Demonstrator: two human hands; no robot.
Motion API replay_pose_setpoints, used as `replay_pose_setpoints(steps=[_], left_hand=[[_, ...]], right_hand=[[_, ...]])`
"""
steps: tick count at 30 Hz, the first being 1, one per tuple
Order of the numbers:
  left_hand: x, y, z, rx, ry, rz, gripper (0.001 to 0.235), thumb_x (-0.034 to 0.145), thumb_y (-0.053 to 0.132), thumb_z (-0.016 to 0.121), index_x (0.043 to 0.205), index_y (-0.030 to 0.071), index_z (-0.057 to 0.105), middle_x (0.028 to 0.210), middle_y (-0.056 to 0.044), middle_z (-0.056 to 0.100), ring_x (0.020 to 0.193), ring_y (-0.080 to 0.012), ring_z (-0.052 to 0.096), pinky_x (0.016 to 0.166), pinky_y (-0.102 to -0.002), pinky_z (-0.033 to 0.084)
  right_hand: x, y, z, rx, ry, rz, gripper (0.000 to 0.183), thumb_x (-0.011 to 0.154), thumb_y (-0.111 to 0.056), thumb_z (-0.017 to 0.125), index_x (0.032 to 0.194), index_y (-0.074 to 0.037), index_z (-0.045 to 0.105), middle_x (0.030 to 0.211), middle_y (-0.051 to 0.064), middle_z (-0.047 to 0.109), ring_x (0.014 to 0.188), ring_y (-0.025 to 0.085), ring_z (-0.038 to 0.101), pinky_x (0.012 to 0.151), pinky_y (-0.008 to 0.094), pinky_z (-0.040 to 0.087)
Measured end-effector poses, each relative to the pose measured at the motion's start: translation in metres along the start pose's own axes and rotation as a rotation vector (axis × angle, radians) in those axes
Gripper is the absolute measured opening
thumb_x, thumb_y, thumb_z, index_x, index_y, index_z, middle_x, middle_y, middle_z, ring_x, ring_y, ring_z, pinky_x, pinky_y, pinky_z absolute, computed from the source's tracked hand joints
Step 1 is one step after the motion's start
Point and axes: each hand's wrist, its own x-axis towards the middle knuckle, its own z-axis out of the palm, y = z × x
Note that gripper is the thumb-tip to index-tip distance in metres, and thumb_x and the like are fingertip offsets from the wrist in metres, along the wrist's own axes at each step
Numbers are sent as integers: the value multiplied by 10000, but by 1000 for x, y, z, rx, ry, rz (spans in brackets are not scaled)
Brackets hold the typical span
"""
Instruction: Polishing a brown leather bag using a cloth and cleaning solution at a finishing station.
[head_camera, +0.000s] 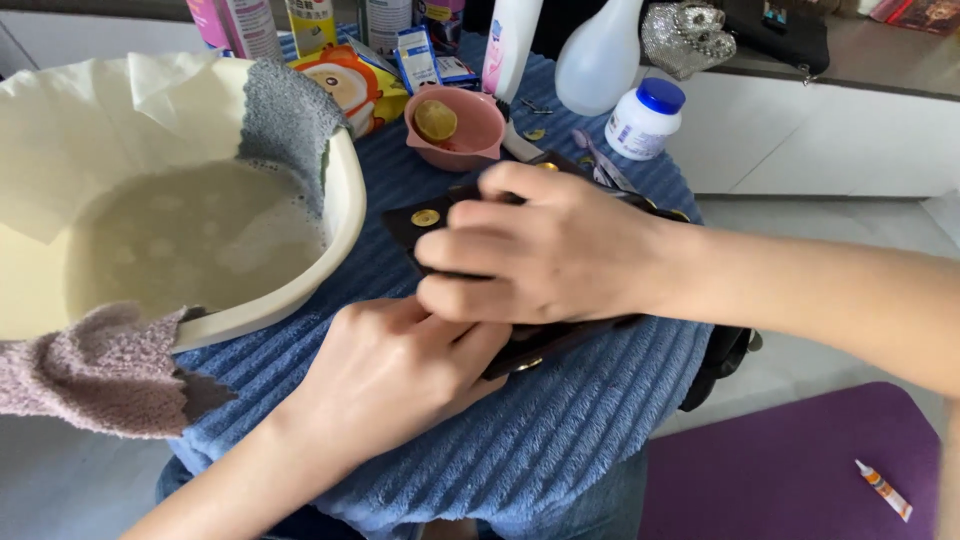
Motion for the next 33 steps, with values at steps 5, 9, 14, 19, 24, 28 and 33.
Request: replay_pose_setpoints(steps=[5, 9, 14, 19, 24, 28, 33], left_hand=[[9, -1, -11, 20, -34, -21, 346, 994, 469, 698, 862, 203, 521, 795, 29, 525, 593, -207, 591, 371, -389, 399], [15, 1, -24, -16, -20, -52, 573, 877, 734, 675, 1031, 184, 635, 779, 51, 585, 610, -170, 631, 366, -355, 382], [28, 2, -53, -199, -144, -175, 467, 979, 660, 555, 890, 205, 609, 705, 31, 676, 642, -284, 705, 363, -476, 427], [45, 2, -67, 180, -222, -80, 339, 941, 584, 731, 873, 311, 542, 781, 85, 562, 549, -217, 660, 354, -394, 460], [68, 2, -51, 170, -210, -99, 271, 772, 330, 733, 970, 201, 601, 956, -25, 578, 803, -246, 670, 463, -412, 523], [76, 9, -5, 177, -207, -244, 102, 872, 109, 605, 910, 188, 656, 835, -19, 701, 637, -230, 726, 396, -390, 516], [79, 7, -5, 182, -205, -309, 202, 762, 47, 697, 892, 189, 635, 788, -12, 686, 573, -271, 715, 407, -392, 477]], right_hand=[[-47, 24, -10, 155, -264, 159, 328, 881, 83, 630, 1096, -157, 692, 1011, 1, 706, 868, 118, 683, 633, 228, 506], [-76, 39, -38, 282, -462, 354, 106, 952, -211, 697, 977, -142, 621, 919, -12, 631, 793, 180, 642, 657, 328, 519], [-78, 29, -73, 549, -282, 894, 363, 909, -76, 762, 825, -82, 408, 793, 16, 493, 704, 169, 416, 670, 316, 347], [-66, 6, -59, 737, -254, 804, 480, 583, 34, 767, 981, -135, 560, 1069, 32, 678, 1037, 199, 689, 894, 314, 481], [-59, -11, -57, 827, -247, 547, 345, 720, 63, 646, 1014, -99, 566, 1075, 69, 636, 890, 222, 677, 661, 318, 524], [-74, -12, -54, 917, -270, 623, 489, 639, 104, 632, 1085, -97, 627, 1149, 84, 688, 1032, 256, 715, 810, 360, 568], [-84, -10, -51, 992, -461, 775, 567, 630, 15, 618, 1140, -213, 717, 1083, -70, 837, 935, 122, 819, 755, 269, 602]])
